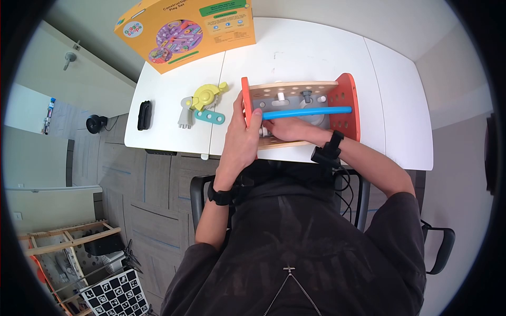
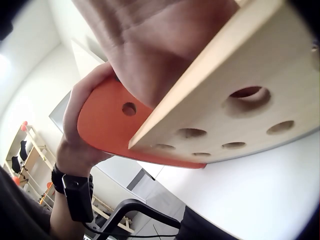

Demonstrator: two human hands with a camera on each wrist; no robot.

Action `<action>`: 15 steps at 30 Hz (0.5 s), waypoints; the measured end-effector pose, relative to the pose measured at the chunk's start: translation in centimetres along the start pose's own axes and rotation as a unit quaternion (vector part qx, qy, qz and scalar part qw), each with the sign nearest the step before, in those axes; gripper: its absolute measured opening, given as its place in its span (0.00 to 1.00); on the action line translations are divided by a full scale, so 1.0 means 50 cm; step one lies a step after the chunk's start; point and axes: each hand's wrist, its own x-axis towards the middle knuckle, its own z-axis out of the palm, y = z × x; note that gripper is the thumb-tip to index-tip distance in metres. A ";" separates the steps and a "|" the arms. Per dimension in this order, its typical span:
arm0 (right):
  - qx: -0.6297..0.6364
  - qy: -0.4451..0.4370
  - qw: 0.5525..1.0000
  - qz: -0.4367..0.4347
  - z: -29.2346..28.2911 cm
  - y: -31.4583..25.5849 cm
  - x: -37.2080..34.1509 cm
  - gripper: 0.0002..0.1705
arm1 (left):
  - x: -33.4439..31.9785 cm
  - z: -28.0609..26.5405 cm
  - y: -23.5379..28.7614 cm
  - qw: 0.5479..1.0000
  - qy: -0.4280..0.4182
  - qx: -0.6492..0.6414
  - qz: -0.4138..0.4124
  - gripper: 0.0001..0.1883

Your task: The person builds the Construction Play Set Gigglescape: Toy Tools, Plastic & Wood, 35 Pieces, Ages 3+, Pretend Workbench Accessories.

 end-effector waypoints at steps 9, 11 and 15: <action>-0.014 -0.035 0.998 0.055 -0.016 -0.029 -0.020 0.19 | -0.003 -0.001 0.005 1.000 -0.002 0.000 -0.002 0.39; -0.020 -0.030 0.998 0.059 -0.005 -0.009 0.000 0.17 | -0.004 -0.001 0.004 1.000 -0.001 -0.002 0.002 0.39; 0.005 0.030 0.999 -0.029 0.013 0.021 0.007 0.15 | -0.005 -0.001 0.003 1.000 -0.003 -0.004 0.004 0.39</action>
